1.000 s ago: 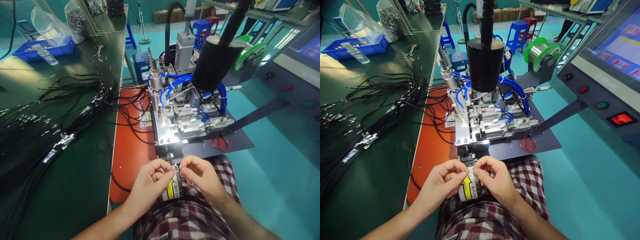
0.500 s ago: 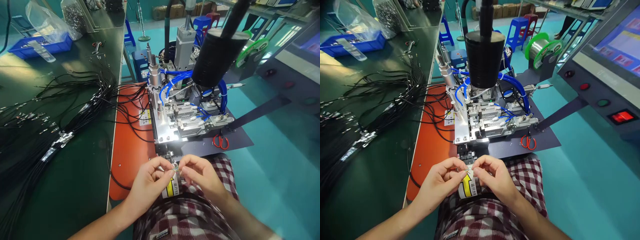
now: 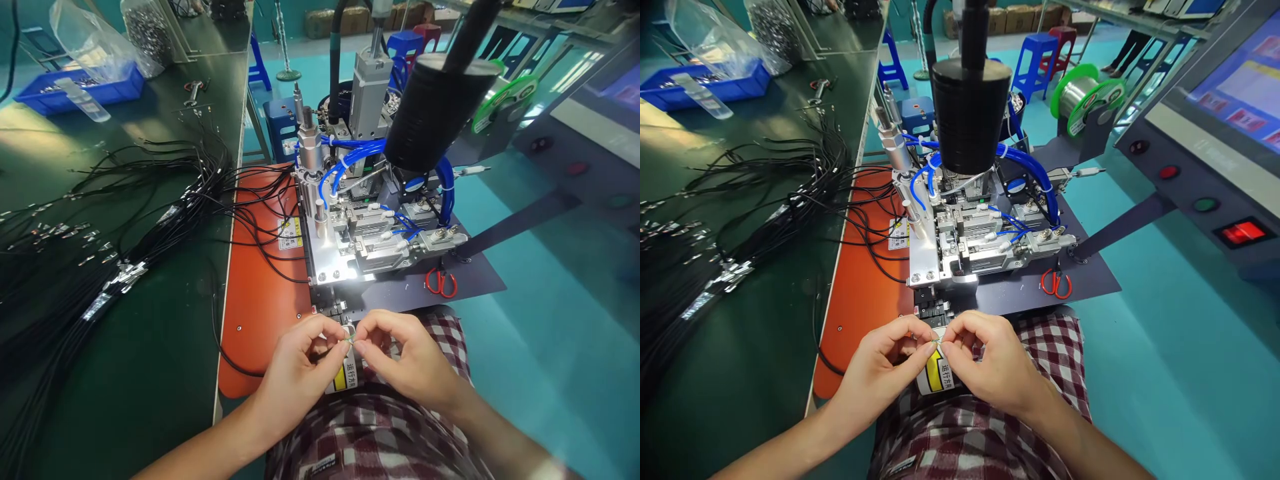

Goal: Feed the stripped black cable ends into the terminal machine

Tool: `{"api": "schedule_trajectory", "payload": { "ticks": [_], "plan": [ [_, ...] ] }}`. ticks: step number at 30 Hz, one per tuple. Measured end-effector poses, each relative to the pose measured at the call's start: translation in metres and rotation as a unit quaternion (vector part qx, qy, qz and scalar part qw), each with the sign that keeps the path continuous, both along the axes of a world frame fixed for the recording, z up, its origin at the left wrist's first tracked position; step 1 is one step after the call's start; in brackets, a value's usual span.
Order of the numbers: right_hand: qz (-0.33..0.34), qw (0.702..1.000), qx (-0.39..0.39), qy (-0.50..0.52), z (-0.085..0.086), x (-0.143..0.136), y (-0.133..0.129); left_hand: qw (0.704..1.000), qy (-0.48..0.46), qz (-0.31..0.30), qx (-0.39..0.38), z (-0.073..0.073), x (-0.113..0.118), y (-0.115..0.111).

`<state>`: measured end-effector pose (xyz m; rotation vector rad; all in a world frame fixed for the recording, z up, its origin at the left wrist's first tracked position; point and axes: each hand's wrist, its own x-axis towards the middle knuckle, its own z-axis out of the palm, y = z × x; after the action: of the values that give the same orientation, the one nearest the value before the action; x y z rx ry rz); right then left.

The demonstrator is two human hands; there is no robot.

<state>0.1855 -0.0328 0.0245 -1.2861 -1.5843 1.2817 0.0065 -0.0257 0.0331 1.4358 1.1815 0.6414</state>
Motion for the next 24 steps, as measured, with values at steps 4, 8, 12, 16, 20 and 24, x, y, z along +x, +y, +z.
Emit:
{"api": "schedule_trajectory", "payload": {
  "ticks": [4,8,12,16,20,24],
  "plan": [
    [0.026,0.982,-0.158,0.103,-0.002,0.002,0.007,0.999,0.026,-0.018,0.019,0.0,-0.001,-0.001],
    [0.056,0.934,-0.274,0.223,-0.012,0.003,0.011,1.0,0.005,-0.03,-0.003,0.003,0.001,-0.002],
    [0.078,0.899,-0.334,0.271,-0.019,0.004,0.013,0.998,-0.03,-0.045,-0.042,0.007,0.001,0.0],
    [0.113,0.906,-0.298,0.279,-0.018,0.006,0.018,0.993,-0.055,-0.064,-0.087,0.01,0.0,0.003],
    [0.152,0.927,-0.247,0.237,-0.011,0.009,0.023,0.988,-0.055,-0.057,-0.132,0.009,0.001,0.006],
    [0.133,0.956,-0.183,0.186,-0.007,0.008,0.024,0.99,-0.043,-0.018,-0.131,0.005,0.001,0.007]
  ]
}}
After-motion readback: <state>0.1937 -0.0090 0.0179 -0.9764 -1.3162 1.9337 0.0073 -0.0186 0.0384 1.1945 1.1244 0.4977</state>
